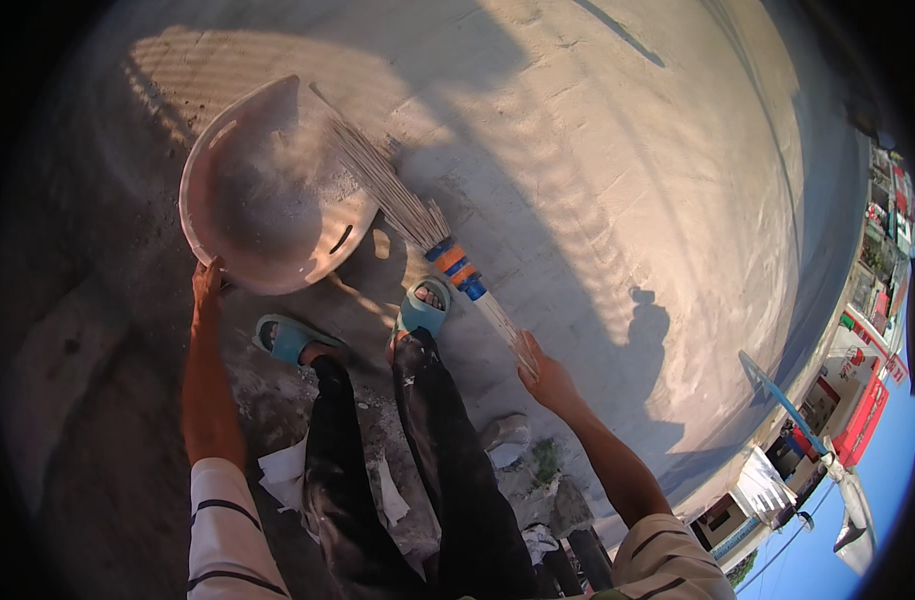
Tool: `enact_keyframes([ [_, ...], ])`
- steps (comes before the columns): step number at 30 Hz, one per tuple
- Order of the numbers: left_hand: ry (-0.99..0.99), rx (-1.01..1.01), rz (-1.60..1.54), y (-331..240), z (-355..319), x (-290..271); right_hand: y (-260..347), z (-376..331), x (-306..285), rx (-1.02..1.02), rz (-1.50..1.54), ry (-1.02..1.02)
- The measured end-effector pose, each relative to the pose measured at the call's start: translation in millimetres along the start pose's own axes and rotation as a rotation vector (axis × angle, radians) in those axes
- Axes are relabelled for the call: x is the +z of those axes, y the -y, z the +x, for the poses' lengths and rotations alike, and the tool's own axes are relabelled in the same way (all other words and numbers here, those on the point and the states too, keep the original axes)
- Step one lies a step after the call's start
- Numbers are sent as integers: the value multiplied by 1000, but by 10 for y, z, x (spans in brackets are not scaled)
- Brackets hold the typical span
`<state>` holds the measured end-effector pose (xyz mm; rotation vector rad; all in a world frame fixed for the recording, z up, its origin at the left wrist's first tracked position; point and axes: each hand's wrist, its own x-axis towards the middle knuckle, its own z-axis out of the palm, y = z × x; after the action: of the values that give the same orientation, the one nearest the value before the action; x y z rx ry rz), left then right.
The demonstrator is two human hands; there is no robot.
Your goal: The person sweeps debris into a plastic bowl using a broom, then uses a shovel to collect more dirt into the bowl before emptying it into a wooden cart.
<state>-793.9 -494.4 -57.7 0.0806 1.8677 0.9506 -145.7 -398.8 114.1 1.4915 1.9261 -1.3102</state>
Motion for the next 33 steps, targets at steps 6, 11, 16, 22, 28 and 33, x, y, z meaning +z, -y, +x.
enact_keyframes([
  [6,82,-38,-167,668,283,-247,414,838,-231,272,29,-159],
  [11,-45,-196,-236,753,432,-185,654,614,423,111,-19,-5],
  [16,-48,-119,-85,436,433,-693,149,-118,754,162,52,-293],
  [22,51,-42,96,348,554,-941,-500,67,570,431,57,-506],
  [28,15,-77,131,587,507,-956,-67,-290,1264,320,109,-123],
  [33,-57,-66,183,727,554,-1330,211,-699,1434,204,-9,27],
])
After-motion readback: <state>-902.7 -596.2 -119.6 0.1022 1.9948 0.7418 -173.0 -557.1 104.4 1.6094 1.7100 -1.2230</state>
